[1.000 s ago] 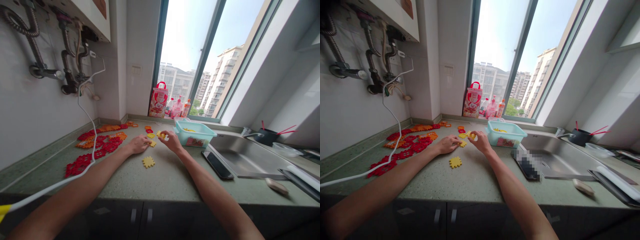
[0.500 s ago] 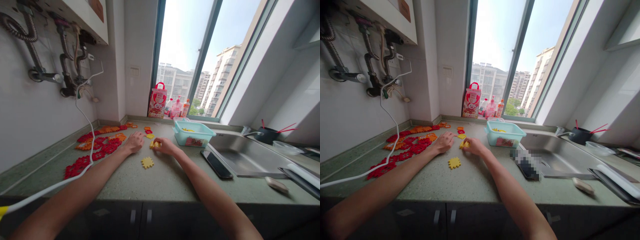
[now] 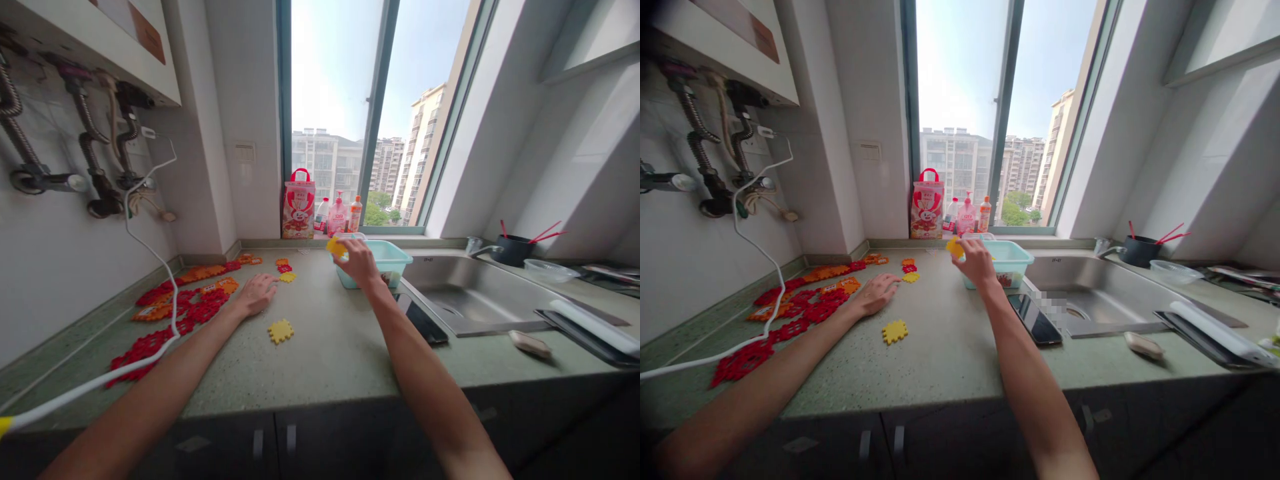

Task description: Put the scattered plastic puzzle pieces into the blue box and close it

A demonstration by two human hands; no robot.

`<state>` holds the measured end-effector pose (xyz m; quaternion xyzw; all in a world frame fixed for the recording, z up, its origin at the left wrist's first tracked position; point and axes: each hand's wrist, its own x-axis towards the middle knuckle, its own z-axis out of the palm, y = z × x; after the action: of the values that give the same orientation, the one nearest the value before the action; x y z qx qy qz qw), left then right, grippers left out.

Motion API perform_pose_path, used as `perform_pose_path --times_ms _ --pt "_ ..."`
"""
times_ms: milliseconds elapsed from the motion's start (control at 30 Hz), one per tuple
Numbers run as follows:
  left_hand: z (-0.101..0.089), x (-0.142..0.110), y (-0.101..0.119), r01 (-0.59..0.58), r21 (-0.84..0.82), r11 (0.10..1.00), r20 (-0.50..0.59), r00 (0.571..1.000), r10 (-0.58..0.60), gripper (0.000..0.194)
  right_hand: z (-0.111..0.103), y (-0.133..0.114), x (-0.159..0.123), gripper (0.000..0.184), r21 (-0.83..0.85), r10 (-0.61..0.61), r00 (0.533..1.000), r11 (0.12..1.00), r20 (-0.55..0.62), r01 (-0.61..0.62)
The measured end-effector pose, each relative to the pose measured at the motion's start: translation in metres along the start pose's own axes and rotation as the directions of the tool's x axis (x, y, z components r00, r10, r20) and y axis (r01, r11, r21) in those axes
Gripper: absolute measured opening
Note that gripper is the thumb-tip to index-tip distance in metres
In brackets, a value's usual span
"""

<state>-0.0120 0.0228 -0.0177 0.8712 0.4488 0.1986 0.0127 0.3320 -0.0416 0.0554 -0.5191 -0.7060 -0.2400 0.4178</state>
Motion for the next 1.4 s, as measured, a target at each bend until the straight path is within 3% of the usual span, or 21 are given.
perform_pose_path --times_ms 100,167,233,333,400,467,567,633,700,767,833,900,1000,1133,1267,1400 --pt "0.002 0.002 -0.003 0.006 0.011 1.0 0.015 1.0 -0.006 0.048 -0.03 0.049 -0.001 0.035 -0.158 0.228 0.948 0.951 -0.224 -0.266" --pt "0.003 0.004 -0.005 0.01 0.024 1.0 0.024 1.0 -0.01 0.05 -0.044 0.071 -0.008 0.039 -0.213 0.337 0.894 0.889 -0.294 -0.405" --pt "0.003 0.004 -0.005 0.014 0.037 0.999 0.039 0.999 -0.015 0.053 -0.053 0.086 -0.017 0.042 -0.242 0.457 0.838 0.813 -0.296 -0.529" --pt "0.001 0.002 -0.003 0.026 0.052 0.998 0.073 0.997 -0.03 0.057 -0.058 0.095 -0.025 0.039 -0.284 0.653 0.734 0.679 -0.188 -0.677" --pt "-0.001 0.001 -0.001 0.045 0.054 0.997 0.093 0.994 -0.05 0.058 -0.059 0.092 -0.023 0.038 -0.304 0.677 0.715 0.654 -0.172 -0.693" --pt "-0.002 0.0 0.001 0.068 0.055 0.996 0.107 0.992 -0.073 0.058 -0.058 0.078 -0.015 0.039 -0.286 0.578 0.776 0.722 -0.251 -0.63" --pt "-0.002 -0.001 0.002 0.097 0.055 0.994 0.125 0.987 -0.103 0.058 -0.042 0.036 -0.004 0.039 -0.217 0.312 0.9 0.897 -0.305 -0.385" --pt "-0.001 -0.001 0.002 0.11 0.054 0.993 0.128 0.985 -0.116 0.058 -0.016 -0.001 -0.005 0.035 -0.124 0.137 0.969 0.978 -0.205 -0.165" --pt "0.002 0.0 0.001 0.118 0.053 0.992 0.124 0.985 -0.123 0.059 0.019 -0.04 -0.015 0.035 0.021 0.023 0.998 1.0 -0.052 -0.022" --pt "0.004 0.0 0.001 0.126 0.047 0.991 0.116 0.985 -0.131 0.058 0.055 -0.072 -0.028 0.04 0.113 -0.011 0.991 0.994 0.13 -0.004" --pt "0.006 0.0 0.001 0.137 0.032 0.99 0.107 0.984 -0.139 0.057 0.085 -0.093 -0.038 0.056 0.136 -0.061 0.936 0.991 0.348 0.014" --pt "0.007 0.0 0.001 0.135 0.01 0.991 0.082 0.987 -0.136 0.055 0.104 -0.101 -0.038 0.067 0.1 -0.006 0.895 0.994 0.446 -0.043" --pt "0.004 -0.003 0.003 0.087 -0.032 0.996 -0.008 0.996 -0.087 0.049 0.118 -0.101 -0.028 0.058 0.048 0.097 0.842 0.988 0.531 -0.145" --pt "-0.005 -0.009 0.008 0.042 -0.086 0.995 -0.141 0.989 -0.054 0.043 0.119 -0.103 -0.018 0.035 0.062 0.114 0.781 0.979 0.615 -0.192" --pt "-0.012 -0.013 0.012 0.074 -0.095 0.993 -0.151 0.985 -0.088 0.04 0.1 -0.108 -0.027 0.025 0.148 0.031 0.801 0.978 0.598 -0.149" --pt "-0.014 -0.016 0.015 0.12 -0.08 0.99 -0.177 0.975 -0.132 0.039 0.07 -0.107 -0.052 0.019 0.369 -0.178 0.838 0.929 0.517 -0.031"
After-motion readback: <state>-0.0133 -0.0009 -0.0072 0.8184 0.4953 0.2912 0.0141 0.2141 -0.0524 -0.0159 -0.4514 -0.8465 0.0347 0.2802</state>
